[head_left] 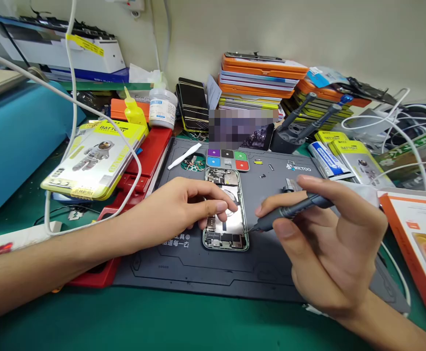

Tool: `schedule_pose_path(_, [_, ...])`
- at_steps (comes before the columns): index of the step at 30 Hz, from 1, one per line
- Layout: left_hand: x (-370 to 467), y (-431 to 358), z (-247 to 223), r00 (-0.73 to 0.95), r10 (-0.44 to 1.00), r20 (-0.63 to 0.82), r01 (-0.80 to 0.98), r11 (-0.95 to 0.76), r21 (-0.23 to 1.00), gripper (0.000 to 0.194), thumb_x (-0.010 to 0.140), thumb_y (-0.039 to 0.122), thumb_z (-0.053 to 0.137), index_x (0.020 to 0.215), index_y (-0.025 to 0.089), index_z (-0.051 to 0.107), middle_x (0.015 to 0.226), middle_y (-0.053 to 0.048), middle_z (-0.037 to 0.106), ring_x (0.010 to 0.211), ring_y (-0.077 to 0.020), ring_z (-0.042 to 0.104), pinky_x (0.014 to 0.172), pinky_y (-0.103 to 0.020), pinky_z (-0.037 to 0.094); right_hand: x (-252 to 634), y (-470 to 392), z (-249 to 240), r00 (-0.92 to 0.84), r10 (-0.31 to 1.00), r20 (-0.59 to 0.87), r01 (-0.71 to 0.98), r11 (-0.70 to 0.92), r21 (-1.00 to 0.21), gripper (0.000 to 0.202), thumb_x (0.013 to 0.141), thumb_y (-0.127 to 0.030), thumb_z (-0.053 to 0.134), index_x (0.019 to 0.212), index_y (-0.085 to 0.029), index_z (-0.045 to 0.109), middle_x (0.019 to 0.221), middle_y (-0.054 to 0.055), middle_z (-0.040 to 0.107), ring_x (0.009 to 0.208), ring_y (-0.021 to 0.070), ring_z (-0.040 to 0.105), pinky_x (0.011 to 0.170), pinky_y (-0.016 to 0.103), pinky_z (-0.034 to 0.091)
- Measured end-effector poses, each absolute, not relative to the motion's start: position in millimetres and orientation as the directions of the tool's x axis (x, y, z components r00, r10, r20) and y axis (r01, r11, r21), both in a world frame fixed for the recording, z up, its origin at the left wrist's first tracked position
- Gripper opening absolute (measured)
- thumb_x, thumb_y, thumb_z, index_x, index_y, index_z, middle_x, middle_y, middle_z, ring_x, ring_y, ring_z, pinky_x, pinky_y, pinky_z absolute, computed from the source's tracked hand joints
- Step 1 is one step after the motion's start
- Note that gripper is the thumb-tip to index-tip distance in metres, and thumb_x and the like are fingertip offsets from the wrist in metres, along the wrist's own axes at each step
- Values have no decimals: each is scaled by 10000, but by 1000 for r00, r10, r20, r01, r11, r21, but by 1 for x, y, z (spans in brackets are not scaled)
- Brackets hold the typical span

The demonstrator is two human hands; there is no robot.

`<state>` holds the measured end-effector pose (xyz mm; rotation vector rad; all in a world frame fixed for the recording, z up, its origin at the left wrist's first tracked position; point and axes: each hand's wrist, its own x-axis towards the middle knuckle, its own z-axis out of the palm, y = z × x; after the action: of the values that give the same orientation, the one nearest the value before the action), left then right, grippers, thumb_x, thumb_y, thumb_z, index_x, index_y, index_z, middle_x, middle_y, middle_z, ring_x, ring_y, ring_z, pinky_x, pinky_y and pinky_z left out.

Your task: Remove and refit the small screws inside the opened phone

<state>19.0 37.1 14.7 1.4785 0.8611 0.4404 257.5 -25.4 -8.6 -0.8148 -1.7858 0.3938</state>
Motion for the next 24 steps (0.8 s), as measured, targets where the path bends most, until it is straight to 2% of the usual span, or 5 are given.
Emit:
schedule_pose_path(3, [19,38,14,642,730,-234,252,87,964,170,1052,283,658,1090,209,806,898,37,754,666,-71,587,570,-181,433,258,-27,-8,-166,707,687,329,697,-638,706,922,17,663,1538,-315,567,1313,89,615,902,218,764,658,416,664])
schedule_pose_path(6, [18,38,13,654,718,-238,263,79,962,161,1052,288,662,1090,220,803,898,45,756,671,-69,586,579,-178,442,259,-30,-7,-184,710,680,322,697,-640,710,912,32,650,1538,-293,564,1359,109,629,899,224,767,636,418,664])
schedule_pose_path(12, [18,39,12,671,706,-228,254,70,965,152,1058,302,661,1069,240,799,927,59,775,683,-68,583,590,-178,450,265,-37,-8,-328,697,638,356,717,-600,787,859,74,664,1559,-266,550,1265,116,760,881,219,773,627,366,645])
schedule_pose_path(19, [19,38,14,658,711,-249,268,87,959,152,1052,318,673,1028,231,796,918,58,773,688,-69,592,588,-188,438,268,-39,-8,-345,704,621,374,709,-597,781,827,84,679,1532,-236,579,1253,115,802,941,233,800,671,355,657])
schedule_pose_path(24, [19,37,17,651,709,-272,290,98,952,160,1050,313,677,1075,227,810,907,54,766,677,-71,574,589,-195,438,264,-39,-4,-369,714,596,381,701,-603,744,831,85,648,1508,-216,586,1259,113,807,846,203,781,665,340,651])
